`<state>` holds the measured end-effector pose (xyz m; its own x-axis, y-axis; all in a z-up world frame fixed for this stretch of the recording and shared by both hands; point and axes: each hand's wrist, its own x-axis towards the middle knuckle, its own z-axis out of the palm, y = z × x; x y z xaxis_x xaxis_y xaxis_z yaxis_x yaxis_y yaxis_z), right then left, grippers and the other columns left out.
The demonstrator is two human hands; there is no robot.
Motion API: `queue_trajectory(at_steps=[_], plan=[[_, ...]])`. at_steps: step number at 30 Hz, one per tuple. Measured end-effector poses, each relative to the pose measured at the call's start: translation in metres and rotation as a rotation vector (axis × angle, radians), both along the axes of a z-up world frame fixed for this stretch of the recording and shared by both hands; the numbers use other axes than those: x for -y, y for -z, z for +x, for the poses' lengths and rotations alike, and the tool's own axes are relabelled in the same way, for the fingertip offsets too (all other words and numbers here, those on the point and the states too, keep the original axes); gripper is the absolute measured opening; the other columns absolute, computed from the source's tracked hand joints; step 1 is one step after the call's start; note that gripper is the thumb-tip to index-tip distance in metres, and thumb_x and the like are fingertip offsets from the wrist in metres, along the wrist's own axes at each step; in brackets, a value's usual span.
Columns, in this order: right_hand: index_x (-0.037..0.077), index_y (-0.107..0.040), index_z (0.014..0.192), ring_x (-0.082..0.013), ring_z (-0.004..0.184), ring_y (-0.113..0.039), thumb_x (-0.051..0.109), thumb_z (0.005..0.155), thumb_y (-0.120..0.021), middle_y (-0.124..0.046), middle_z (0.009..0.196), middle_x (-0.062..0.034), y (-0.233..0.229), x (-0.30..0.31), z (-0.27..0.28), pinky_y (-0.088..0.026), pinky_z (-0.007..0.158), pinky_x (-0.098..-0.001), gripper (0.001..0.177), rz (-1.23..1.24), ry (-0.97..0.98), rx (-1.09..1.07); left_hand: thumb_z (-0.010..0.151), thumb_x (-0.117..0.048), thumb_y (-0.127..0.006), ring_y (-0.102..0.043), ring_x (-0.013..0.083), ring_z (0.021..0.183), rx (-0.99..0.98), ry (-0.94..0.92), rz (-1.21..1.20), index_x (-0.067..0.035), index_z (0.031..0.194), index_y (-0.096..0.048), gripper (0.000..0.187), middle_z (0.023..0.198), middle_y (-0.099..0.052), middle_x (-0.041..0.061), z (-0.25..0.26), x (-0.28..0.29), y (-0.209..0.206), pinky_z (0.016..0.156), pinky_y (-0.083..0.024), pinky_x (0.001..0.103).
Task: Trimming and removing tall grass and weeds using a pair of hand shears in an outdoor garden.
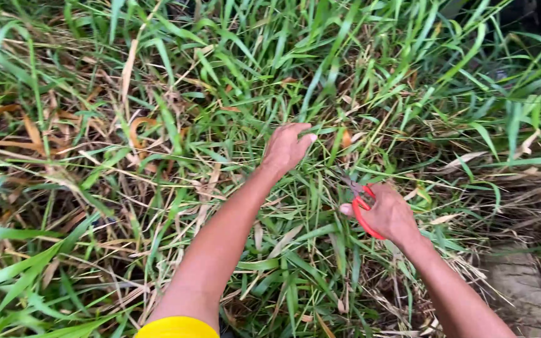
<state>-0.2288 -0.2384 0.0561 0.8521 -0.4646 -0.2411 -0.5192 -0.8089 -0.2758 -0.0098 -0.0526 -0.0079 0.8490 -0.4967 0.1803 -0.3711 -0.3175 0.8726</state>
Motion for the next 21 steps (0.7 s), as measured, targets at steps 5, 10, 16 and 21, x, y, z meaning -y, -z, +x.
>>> queue_trajectory(at_steps=[5, 10, 16, 21], plan=[[0.01, -0.072, 0.107, -0.0329, 0.112, -0.067, 0.069, 0.076, -0.073, -0.07, 0.107, -0.0162, -0.008, 0.017, -0.007, -0.056, 0.088, -0.042, 0.067, -0.192, -0.063, -0.017, 0.092, -0.034, -0.071, -0.06, 0.0318, 0.13, -0.195, 0.08, 0.065, -0.023, 0.143, -0.057, 0.055, 0.136, -0.066, 0.01, -0.015, 0.051, -0.007, 0.113, -0.045, 0.048], [0.011, -0.068, 0.114, -0.03, 0.113, -0.066, 0.072, 0.081, -0.066, -0.069, 0.11, -0.014, -0.012, 0.012, 0.012, -0.056, 0.09, -0.0401, 0.069, -0.302, -0.109, -0.127, 0.097, -0.011, -0.063, -0.073, 0.0156, 0.085, -0.431, 0.049, 0.041, -0.027, 0.146, -0.055, 0.052, 0.133, -0.068, 0.012, -0.03, 0.065, -0.035, 0.083, -0.06, 0.034], [0.008, -0.071, 0.097, -0.0347, 0.098, -0.067, 0.061, 0.068, -0.075, -0.065, 0.098, -0.0144, 0.048, 0.019, 0.025, -0.056, 0.076, -0.046, 0.061, -0.397, -0.18, 0.37, 0.093, -0.012, -0.071, -0.072, 0.0252, 0.1, -0.321, 0.142, 0.004, -0.024, 0.136, -0.066, 0.045, 0.115, -0.075, 0.011, -0.053, 0.04, -0.062, 0.089, -0.055, 0.039], [0.025, -0.068, 0.084, -0.0115, 0.074, -0.064, 0.066, 0.089, -0.063, -0.064, 0.079, 0.0061, 0.033, 0.012, 0.027, -0.058, 0.065, -0.0263, 0.041, -0.696, -0.195, 0.032, 0.097, -0.006, -0.064, -0.066, 0.0138, 0.074, -0.344, 0.126, -0.113, -0.017, 0.135, -0.065, 0.04, 0.111, -0.074, 0.015, -0.055, 0.034, -0.072, 0.073, -0.056, 0.028]])
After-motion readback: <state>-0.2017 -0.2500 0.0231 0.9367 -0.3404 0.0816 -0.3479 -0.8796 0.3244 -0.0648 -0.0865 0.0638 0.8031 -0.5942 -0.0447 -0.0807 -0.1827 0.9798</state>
